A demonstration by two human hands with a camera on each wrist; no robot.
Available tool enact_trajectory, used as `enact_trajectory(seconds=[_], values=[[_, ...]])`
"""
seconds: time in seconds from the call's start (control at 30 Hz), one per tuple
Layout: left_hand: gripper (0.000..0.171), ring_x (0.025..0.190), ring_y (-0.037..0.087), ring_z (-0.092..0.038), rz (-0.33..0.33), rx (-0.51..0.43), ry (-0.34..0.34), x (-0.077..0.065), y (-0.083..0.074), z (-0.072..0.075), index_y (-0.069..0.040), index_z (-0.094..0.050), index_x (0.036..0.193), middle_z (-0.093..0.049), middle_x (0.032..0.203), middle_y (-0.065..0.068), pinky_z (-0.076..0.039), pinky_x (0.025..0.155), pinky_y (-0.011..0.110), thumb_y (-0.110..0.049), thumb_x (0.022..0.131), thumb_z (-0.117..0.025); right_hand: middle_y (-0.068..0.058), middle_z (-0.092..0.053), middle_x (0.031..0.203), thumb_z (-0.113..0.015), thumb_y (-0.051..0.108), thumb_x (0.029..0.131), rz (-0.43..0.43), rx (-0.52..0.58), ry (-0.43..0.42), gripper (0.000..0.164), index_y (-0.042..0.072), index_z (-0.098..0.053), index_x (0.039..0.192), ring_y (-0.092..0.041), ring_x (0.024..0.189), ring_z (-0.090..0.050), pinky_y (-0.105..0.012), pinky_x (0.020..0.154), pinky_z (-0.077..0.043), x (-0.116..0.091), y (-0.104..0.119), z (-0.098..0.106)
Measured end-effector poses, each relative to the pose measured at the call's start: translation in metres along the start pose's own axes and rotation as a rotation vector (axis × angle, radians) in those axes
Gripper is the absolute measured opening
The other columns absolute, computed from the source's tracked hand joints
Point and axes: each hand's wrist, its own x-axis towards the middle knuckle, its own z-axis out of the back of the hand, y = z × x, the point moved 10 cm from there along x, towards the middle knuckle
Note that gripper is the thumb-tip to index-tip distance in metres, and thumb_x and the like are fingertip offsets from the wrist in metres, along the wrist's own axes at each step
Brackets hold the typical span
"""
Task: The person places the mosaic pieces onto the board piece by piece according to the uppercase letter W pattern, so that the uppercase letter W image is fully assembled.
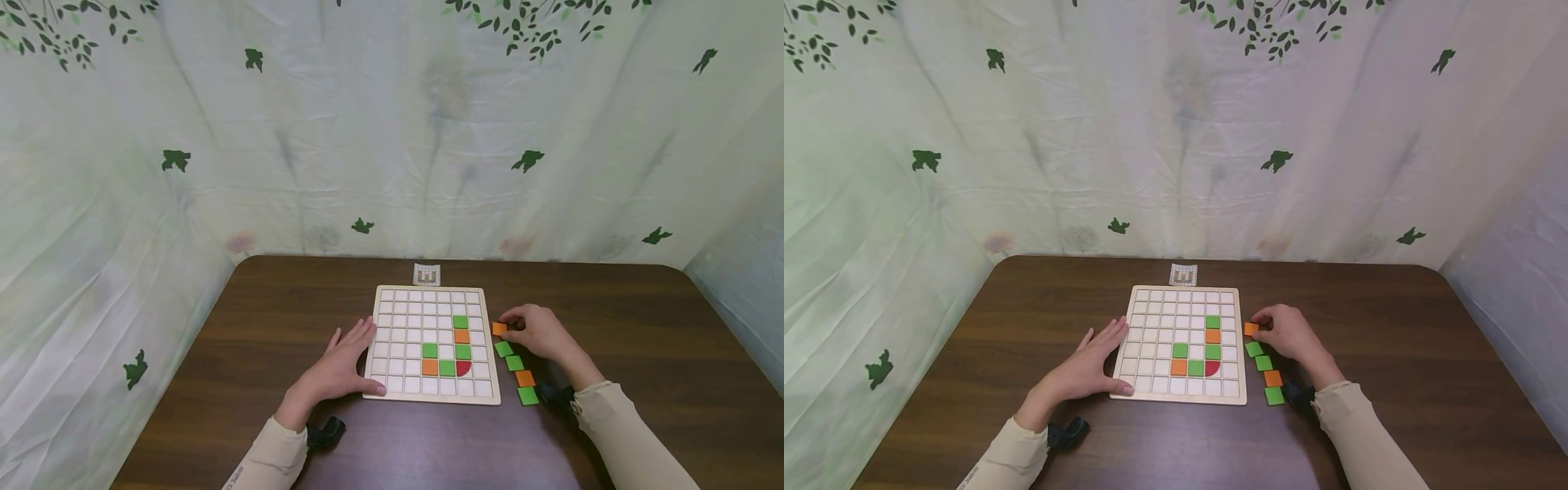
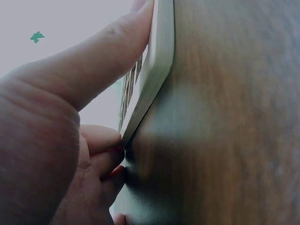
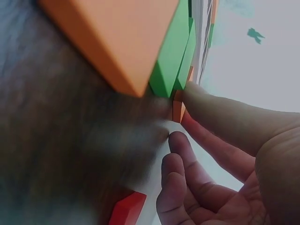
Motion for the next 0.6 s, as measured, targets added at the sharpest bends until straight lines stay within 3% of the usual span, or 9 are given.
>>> enact_trajectory(seconds=[0.6], values=[[0.115, 0.155, 0.027, -0.008, -0.021, 0.002, 0.002, -0.001, -0.0015, 0.0007, -0.002, -0.022, 0.159, -0.015, 0.167, 0.01, 0.001, 0.12, 0.059, -0.047, 0.075, -0.087, -0.013, -0.069, 0.106, -0.069, 0.01, 0.095, 0.013, -0.014, -0.01, 0.024, -0.001, -0.07, 0.116, -0.025, 0.091, -0.062, -0.044, 0.08, -0.055, -0.0017, 0.0051, -0.0004]])
